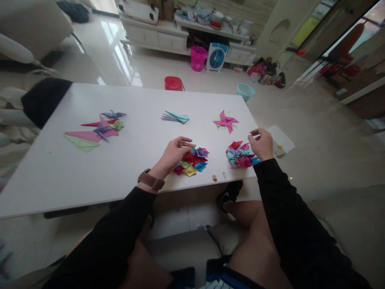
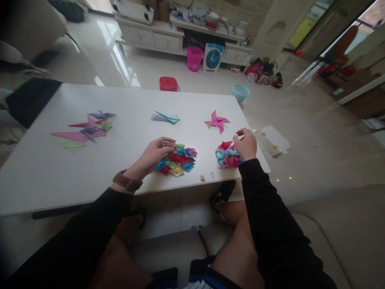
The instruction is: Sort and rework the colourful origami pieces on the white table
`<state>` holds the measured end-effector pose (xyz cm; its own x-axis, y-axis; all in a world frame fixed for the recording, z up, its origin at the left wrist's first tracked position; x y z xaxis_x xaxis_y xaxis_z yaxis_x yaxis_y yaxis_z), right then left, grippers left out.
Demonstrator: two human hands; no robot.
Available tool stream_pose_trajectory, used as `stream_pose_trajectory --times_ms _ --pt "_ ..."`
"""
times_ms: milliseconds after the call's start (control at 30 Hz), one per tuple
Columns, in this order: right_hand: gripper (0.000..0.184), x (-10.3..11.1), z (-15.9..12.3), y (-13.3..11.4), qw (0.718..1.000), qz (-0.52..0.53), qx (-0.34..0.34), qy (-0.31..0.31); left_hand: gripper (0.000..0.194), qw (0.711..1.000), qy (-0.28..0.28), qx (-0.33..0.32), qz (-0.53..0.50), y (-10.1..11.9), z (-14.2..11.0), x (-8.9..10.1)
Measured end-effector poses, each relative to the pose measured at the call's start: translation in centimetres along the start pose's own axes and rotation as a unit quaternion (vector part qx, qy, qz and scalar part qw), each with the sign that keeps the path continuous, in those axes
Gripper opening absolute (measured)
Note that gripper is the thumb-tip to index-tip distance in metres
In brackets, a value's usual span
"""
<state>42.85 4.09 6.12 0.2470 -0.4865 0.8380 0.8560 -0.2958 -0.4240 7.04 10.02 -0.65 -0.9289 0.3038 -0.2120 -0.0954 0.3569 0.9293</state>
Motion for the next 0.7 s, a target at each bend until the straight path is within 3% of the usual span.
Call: stream_pose_trajectory --times_ms 133,233,333,467,700 --pt "0.016 -1.7 -2.1 -5.4 0.993 0.073 0.088 -0.04 0.019 1.0 0.007 -0.004 0.011 0.4 0.2 1.5" --pt "0.013 -3.9 -4.6 -10.0 0.972 0.092 0.188 -0.111 0.018 0.998 0.037 -0.022 0.054 0.6 1.0 4.5" --pt "0.011 -5.8 -7.2 -14.0 0.94 0.113 0.26 -0.191 0.019 0.988 0.109 -0.029 0.109 0.4 1.8 9.4" --pt "0.011 -7.4 -9.3 -17.5 0.915 0.105 0.292 -0.259 0.025 0.951 0.241 -0.005 0.194 -0.1 2.0 16.7" --pt "0.013 -8.9 -10.4 -19.4 0.895 0.105 0.305 -0.308 0.041 0.88 0.414 0.034 0.232 -0.5 0.9 26.2"
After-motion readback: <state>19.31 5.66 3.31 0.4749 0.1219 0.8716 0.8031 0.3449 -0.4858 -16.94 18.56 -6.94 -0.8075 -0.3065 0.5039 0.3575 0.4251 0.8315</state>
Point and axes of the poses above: each hand's wrist, its own z-axis towards the middle knuckle, its own x-axis out of the back of the hand, y = z × x, the point moved 9 cm from there along z, towards the middle knuckle, and after that the axes turned 1 degree about z, right-handed, at the moved point
